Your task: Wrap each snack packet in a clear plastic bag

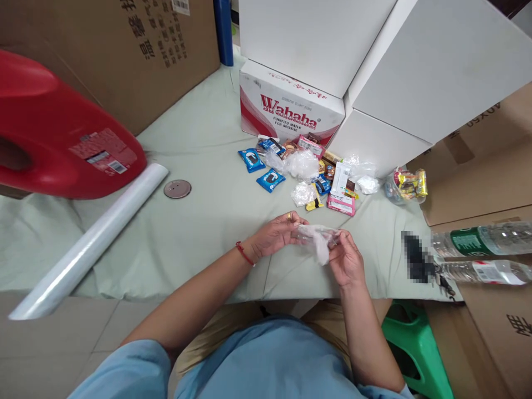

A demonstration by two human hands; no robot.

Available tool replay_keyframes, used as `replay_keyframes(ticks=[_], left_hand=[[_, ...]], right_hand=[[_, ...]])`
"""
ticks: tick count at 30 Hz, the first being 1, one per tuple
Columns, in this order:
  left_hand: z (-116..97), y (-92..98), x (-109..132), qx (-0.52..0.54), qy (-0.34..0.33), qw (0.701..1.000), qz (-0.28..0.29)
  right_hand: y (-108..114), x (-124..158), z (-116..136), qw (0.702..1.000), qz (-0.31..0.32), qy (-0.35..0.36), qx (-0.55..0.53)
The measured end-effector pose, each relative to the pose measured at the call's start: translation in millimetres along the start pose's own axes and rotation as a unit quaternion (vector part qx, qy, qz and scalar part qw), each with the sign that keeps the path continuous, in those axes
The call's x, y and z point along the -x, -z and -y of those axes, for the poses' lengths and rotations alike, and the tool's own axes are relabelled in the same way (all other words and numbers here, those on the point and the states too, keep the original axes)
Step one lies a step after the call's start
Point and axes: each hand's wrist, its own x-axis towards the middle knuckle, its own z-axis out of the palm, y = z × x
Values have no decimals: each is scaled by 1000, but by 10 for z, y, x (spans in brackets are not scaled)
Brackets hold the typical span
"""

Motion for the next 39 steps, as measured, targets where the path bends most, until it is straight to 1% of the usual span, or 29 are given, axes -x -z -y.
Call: replay_keyframes(ticks=[2,4,6,8,11,15,18,21,24,27,30,32,33,36,39], left_hand=[[21,-13,-9,-11,6,1000,-24],[32,-20,-22,-53,-7,997,-62],[20,-22,-26,-98,-16,992,-80],[-7,-19,-15,-123,-7,990,-71],[-18,4,2,-149,30,987,-48],[93,83,-37,-226,62,972,-14],[166,143,-78,-257,62,964,24],[133,150,-74,-280,51,958,41],[39,99,-31,-276,13,960,32],[-29,27,21,-227,-20,974,6],[-49,-24,55,-166,6,986,-26],[-44,-36,60,-165,21,985,-42],[-35,-35,58,-177,27,983,-41],[19,-5,35,-231,54,971,-6],[101,45,3,-263,73,961,48]], right_hand=[[-10,14,-11,1000,-17,0,20],[-15,16,-20,998,-35,-8,47],[-8,1,-24,997,-47,-14,62],[12,-24,-26,996,-56,-13,66],[44,-60,-32,996,-70,-6,61],[61,-84,-21,995,-90,10,37],[72,-84,34,998,-61,6,3],[102,-65,116,1000,-20,-7,-11],[144,-29,181,1000,-26,2,-13],[189,10,223,999,-40,25,-2],[225,45,261,999,-31,34,8],[234,61,285,999,-32,38,8],[233,66,294,998,-40,43,4],[197,65,301,997,-65,39,-28],[132,40,289,996,-62,10,-60]])
